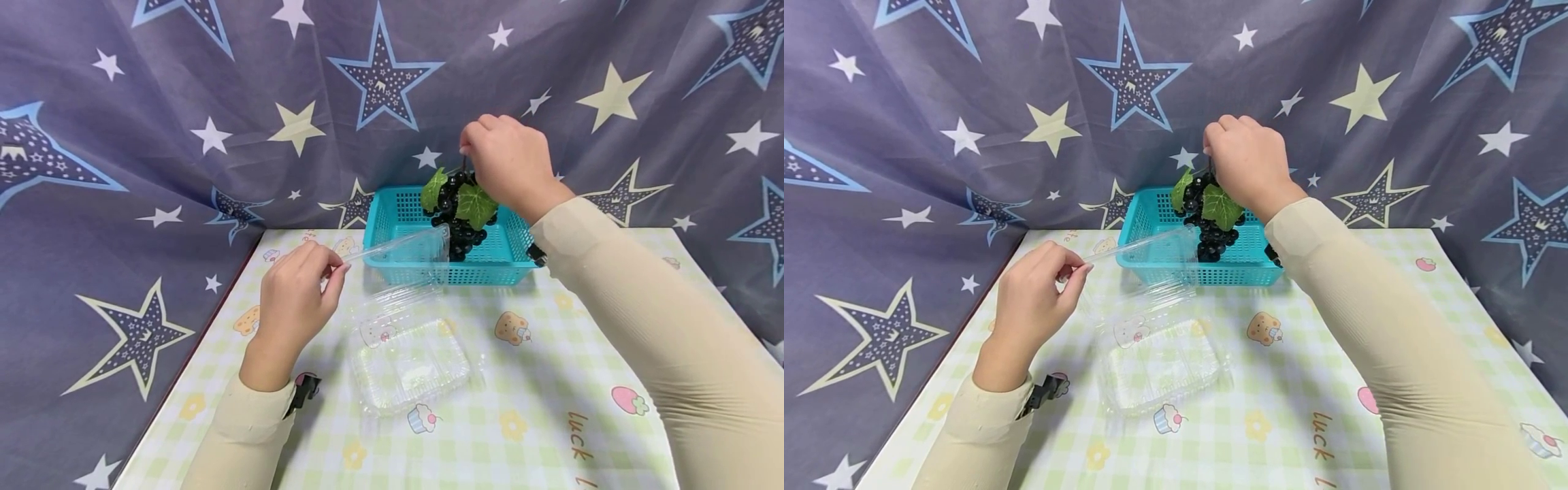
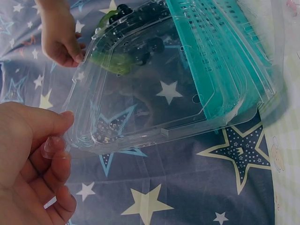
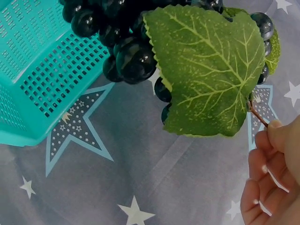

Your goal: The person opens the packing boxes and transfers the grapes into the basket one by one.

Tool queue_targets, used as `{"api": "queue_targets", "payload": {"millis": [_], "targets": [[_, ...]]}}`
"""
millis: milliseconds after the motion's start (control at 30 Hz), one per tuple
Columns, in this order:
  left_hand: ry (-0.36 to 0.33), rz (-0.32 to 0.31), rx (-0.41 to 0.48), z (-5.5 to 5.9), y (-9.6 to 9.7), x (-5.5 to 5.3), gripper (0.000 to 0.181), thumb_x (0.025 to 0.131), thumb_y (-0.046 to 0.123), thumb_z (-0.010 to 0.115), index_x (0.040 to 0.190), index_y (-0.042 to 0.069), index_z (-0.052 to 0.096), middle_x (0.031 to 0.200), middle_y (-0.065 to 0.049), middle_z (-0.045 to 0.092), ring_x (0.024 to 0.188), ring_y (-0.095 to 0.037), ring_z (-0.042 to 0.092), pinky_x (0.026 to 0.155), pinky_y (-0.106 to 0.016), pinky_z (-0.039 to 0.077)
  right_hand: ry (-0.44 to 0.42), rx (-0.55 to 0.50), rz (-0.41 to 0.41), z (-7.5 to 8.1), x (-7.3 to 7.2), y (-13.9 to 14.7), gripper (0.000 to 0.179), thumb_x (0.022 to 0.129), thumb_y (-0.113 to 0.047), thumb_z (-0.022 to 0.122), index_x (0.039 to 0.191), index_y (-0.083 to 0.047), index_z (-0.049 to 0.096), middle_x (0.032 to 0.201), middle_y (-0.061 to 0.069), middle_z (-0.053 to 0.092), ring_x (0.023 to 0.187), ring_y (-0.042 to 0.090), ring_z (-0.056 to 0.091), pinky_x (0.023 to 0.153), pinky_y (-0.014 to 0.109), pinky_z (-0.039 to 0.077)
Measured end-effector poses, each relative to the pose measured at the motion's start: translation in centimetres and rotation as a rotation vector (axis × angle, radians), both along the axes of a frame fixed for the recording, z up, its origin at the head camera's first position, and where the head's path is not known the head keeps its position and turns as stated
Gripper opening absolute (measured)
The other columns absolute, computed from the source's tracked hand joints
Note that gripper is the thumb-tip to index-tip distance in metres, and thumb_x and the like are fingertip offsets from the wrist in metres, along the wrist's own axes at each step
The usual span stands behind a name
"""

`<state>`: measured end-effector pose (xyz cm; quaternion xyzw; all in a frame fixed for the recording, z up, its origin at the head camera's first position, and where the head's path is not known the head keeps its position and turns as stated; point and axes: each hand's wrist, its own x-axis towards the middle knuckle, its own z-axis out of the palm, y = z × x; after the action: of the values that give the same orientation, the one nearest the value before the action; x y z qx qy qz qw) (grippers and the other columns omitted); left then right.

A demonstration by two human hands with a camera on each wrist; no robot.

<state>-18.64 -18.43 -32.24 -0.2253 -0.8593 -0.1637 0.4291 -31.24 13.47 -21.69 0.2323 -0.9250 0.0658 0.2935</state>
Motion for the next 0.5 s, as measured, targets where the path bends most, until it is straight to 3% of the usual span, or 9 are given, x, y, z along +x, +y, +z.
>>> {"api": "queue_targets", "payload": {"millis": [500], "targets": [[-0.004, 0.000, -0.003, 0.0, -0.1, 0.1, 0.010, 0.090, 0.013, 0.077, 0.087, 0.010, 0.068, 0.075, -0.001, 0.059, 0.063, -0.019, 0.054, 0.059, -0.038, 0.043, -0.016, 0.011, -0.014, -2.4, -1.0, 0.7, 0.021, 0.108, -0.022, 0.053, 0.110, -0.010, 0.071, 0.106, 0.010, 0.069, 0.093, 0.032, 0.062, 0.076, 0.054, 0.056]]}}
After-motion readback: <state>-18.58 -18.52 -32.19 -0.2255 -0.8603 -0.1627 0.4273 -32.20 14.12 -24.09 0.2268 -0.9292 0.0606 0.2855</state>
